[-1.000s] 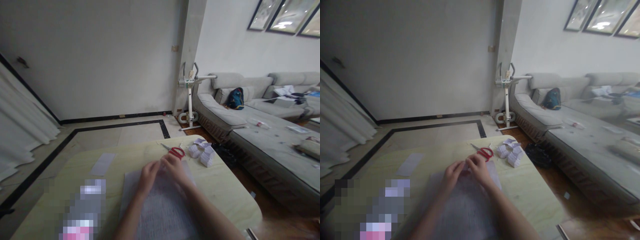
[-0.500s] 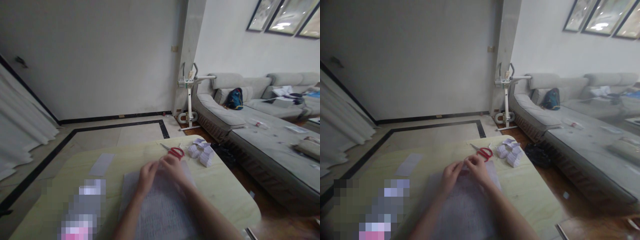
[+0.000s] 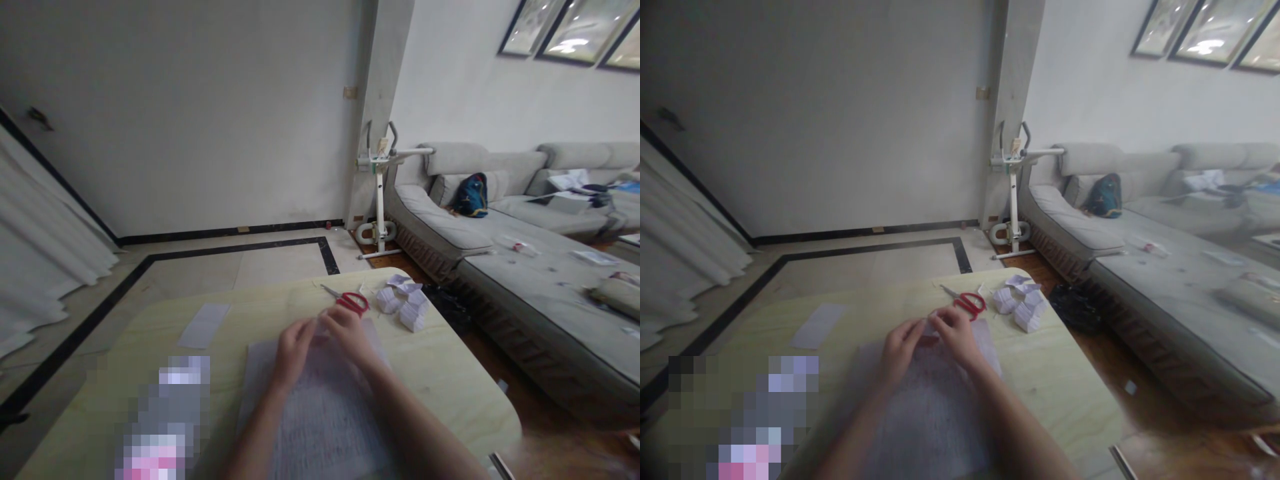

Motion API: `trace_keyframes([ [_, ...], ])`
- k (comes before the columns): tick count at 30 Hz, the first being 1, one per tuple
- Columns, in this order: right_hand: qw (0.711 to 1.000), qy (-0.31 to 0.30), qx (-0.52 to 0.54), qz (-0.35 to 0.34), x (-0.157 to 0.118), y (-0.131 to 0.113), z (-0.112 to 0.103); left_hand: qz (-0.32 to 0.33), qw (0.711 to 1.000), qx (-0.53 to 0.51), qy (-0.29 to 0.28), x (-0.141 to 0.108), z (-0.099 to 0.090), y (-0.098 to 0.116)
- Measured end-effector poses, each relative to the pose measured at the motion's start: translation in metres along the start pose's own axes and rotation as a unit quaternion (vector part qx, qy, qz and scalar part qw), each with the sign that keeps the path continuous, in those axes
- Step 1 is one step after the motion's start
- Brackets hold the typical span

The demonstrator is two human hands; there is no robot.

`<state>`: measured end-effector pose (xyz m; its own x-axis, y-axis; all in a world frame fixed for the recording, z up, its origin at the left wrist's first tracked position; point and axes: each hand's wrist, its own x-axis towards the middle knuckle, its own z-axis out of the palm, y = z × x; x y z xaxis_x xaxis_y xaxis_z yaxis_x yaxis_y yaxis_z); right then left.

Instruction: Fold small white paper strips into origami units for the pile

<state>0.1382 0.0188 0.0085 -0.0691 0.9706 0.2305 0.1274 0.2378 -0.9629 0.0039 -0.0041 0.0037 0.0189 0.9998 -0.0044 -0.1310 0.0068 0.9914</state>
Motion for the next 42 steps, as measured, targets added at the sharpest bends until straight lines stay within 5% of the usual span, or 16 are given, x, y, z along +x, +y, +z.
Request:
trace_keyframes([
  [42, 1.000, -0.002, -0.008, 0.000, -0.0009, -0.0038, -0.0005, 0.037, 0.998, 0.055, 0.000, -0.0028, 0.0013, 0.0018],
])
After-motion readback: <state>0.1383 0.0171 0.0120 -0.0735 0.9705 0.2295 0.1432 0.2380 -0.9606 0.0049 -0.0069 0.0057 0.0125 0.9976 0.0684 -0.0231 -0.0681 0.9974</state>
